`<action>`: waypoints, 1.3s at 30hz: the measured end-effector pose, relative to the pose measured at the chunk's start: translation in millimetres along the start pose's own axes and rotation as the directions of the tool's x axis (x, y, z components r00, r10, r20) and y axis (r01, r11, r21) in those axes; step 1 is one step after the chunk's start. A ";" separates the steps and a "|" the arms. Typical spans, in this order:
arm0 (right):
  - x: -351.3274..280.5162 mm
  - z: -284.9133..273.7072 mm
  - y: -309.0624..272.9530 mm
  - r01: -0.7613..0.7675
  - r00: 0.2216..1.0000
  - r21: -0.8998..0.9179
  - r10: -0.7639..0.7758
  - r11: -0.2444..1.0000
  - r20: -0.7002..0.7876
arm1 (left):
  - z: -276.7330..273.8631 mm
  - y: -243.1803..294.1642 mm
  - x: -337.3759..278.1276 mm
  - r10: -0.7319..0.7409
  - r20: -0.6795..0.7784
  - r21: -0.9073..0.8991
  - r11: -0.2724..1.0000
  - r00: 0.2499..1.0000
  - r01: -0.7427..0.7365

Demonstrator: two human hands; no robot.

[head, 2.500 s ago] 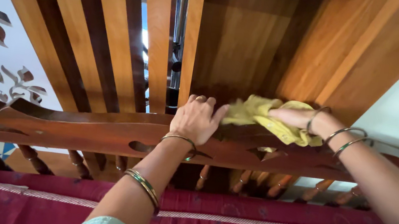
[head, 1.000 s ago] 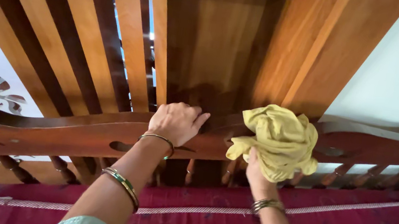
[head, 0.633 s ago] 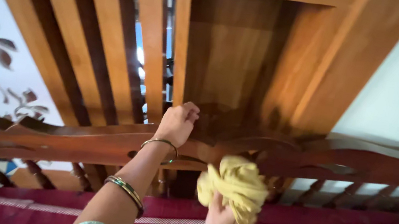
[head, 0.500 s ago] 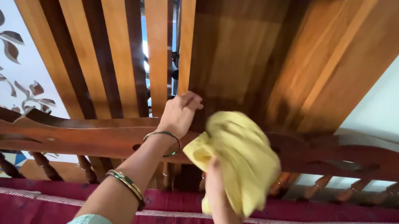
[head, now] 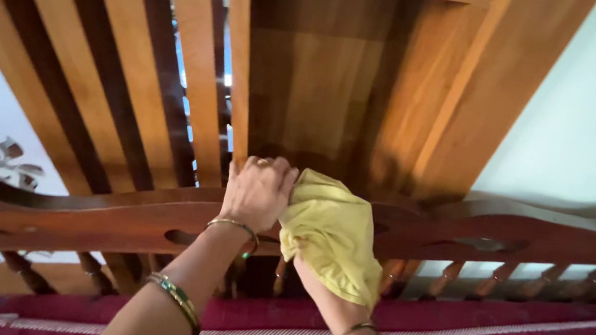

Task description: The person wipes the wooden headboard of a bed with a yellow cloth. They clean the top rail, vertical slats, and side posts in a systematic manner.

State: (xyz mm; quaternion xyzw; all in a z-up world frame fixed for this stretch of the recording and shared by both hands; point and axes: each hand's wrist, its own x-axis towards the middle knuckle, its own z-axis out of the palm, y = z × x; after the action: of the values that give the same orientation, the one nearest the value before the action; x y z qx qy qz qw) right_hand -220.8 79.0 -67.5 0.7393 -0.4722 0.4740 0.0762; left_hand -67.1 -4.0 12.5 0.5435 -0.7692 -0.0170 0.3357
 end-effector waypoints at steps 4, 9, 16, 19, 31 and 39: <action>21.4 -43.0 40.6 -0.062 0.991 0.002 0.062 0.998 -0.116 | 14.5 10.4 -2.0 0.163 -0.013 0.056 0.985 0.987 -0.162; 52.6 -95.3 99.6 -0.555 0.809 -0.137 0.571 0.820 0.138 | 28.1 19.7 5.6 0.167 0.016 0.006 0.986 0.986 -0.167; -20.4 -92.0 142.4 -0.454 0.890 -0.333 0.410 0.826 -0.197 | 32.5 34.4 9.2 0.135 0.028 0.152 0.979 0.990 -0.137; -5.8 -105.1 189.7 -0.283 0.950 -0.429 0.190 0.858 -0.248 | 33.0 33.6 11.0 0.078 0.139 0.225 0.968 0.987 -0.109; -66.2 -72.1 195.4 -0.800 0.563 0.127 0.807 0.586 -0.176 | 42.7 30.6 10.8 0.170 -0.043 0.098 0.981 0.985 -0.165; -60.9 -14.9 53.5 -0.556 0.823 -0.211 0.496 0.804 -0.277 | 45.0 27.9 12.0 0.166 -0.006 0.096 0.982 0.986 -0.165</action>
State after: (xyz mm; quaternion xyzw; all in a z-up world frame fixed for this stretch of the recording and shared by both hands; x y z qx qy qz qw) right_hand -277.8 96.4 -124.5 0.5057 -0.7114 0.4787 0.0948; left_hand -116.3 -18.0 -5.5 0.4932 -0.8093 0.0512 0.3150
